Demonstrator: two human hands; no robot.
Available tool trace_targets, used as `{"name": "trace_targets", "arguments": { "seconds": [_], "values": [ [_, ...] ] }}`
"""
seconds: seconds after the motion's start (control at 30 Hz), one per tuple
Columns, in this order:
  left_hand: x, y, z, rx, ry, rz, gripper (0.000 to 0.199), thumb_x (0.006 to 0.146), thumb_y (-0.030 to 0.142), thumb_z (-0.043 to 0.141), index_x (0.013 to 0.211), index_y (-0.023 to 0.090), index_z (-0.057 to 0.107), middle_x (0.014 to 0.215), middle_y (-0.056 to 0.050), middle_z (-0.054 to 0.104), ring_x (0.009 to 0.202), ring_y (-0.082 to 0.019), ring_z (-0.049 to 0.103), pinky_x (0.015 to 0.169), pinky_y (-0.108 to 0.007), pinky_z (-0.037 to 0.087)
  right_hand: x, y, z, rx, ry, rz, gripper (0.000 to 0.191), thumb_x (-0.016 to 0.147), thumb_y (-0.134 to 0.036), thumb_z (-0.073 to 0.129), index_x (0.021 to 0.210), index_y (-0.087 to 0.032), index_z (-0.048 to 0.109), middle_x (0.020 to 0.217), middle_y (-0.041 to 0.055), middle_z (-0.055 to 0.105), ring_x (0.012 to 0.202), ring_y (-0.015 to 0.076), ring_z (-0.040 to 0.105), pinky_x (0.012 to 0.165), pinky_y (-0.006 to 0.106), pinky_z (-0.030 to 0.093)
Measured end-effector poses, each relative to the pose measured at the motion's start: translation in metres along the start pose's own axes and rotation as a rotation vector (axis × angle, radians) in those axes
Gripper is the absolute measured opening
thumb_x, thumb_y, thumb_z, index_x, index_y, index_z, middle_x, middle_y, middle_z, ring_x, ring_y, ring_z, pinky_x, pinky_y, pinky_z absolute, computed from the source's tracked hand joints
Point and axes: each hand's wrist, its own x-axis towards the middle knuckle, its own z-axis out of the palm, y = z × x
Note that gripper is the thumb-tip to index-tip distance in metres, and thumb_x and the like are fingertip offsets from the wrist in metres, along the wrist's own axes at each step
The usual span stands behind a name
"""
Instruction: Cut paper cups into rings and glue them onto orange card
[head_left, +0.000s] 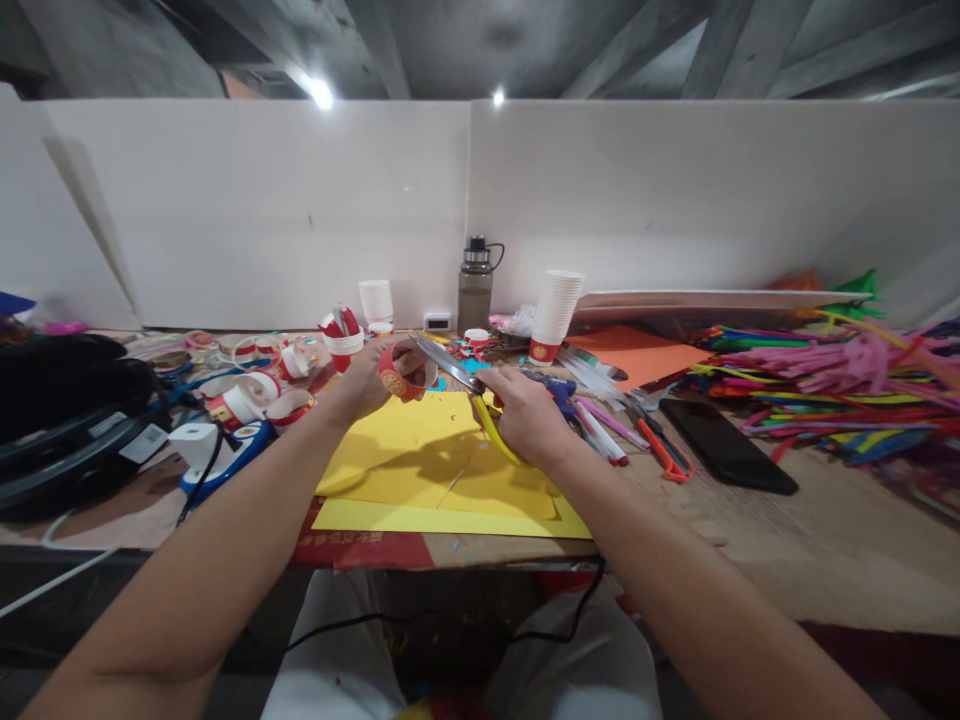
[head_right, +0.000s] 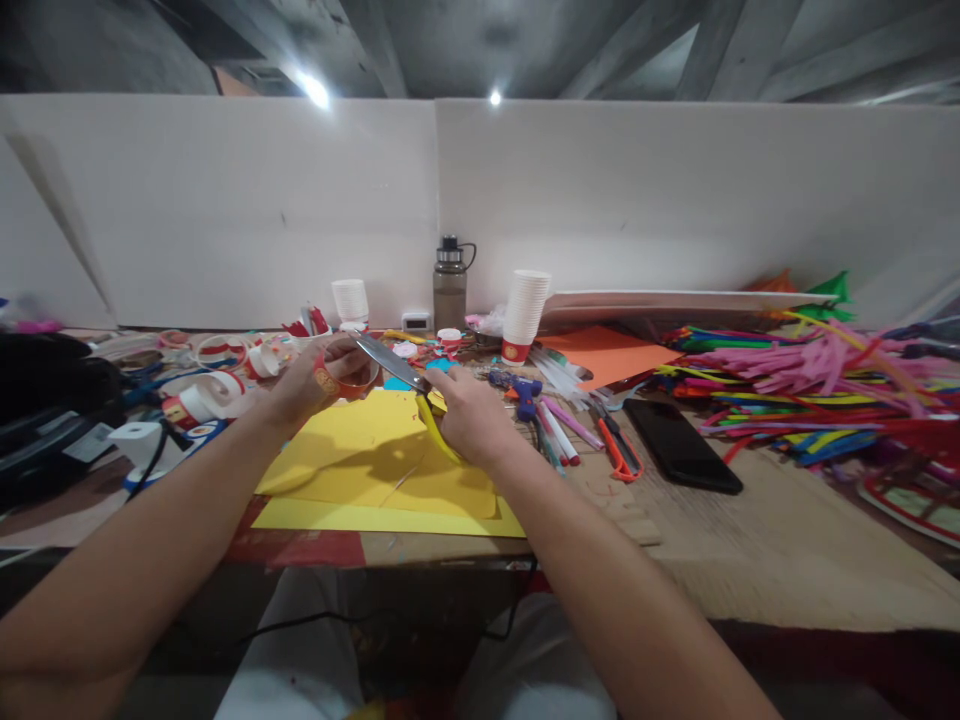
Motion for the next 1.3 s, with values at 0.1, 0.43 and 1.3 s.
{"name": "trace_targets", "arguments": {
  "seconds": [0.1,0.43,1.3],
  "values": [
    [0.000,0.003,-0.001,-0.015,-0.033,-0.008,0.033,0.084,0.042,0.060,0.066,0.015,0.055,0.058,-0.002,0.055,0.048,-0.009,0.048,0.043,-0.022,0.035,0.000,0.001,0.001,0.005,0.006,-0.008,0.030,0.085,-0.031,0.057,0.111,-0.018,0.062,0.091,0.0088,0.061,0.075,0.0188,0.052,0.069,0.027,0.040],
    [0.000,0.008,-0.007,-0.105,-0.103,-0.099,0.038,0.078,0.046,0.066,0.063,0.013,0.056,0.057,-0.003,0.058,0.039,-0.008,0.048,0.036,-0.020,0.033,-0.001,0.001,0.002,0.008,0.021,-0.041,0.030,0.085,-0.033,0.056,0.111,-0.019,0.063,0.088,0.0079,0.061,0.073,0.0185,0.053,0.068,0.027,0.040],
    [-0.003,0.003,-0.016,-0.229,-0.181,-0.192,0.031,0.074,0.041,0.069,0.074,0.010,0.065,0.058,-0.006,0.065,0.037,-0.011,0.053,0.032,-0.019,0.036,-0.001,-0.001,0.006,0.156,0.077,-0.129,0.026,0.084,-0.022,0.052,0.107,-0.017,0.063,0.091,0.0089,0.066,0.082,0.0192,0.058,0.075,0.028,0.043]
  ]
}}
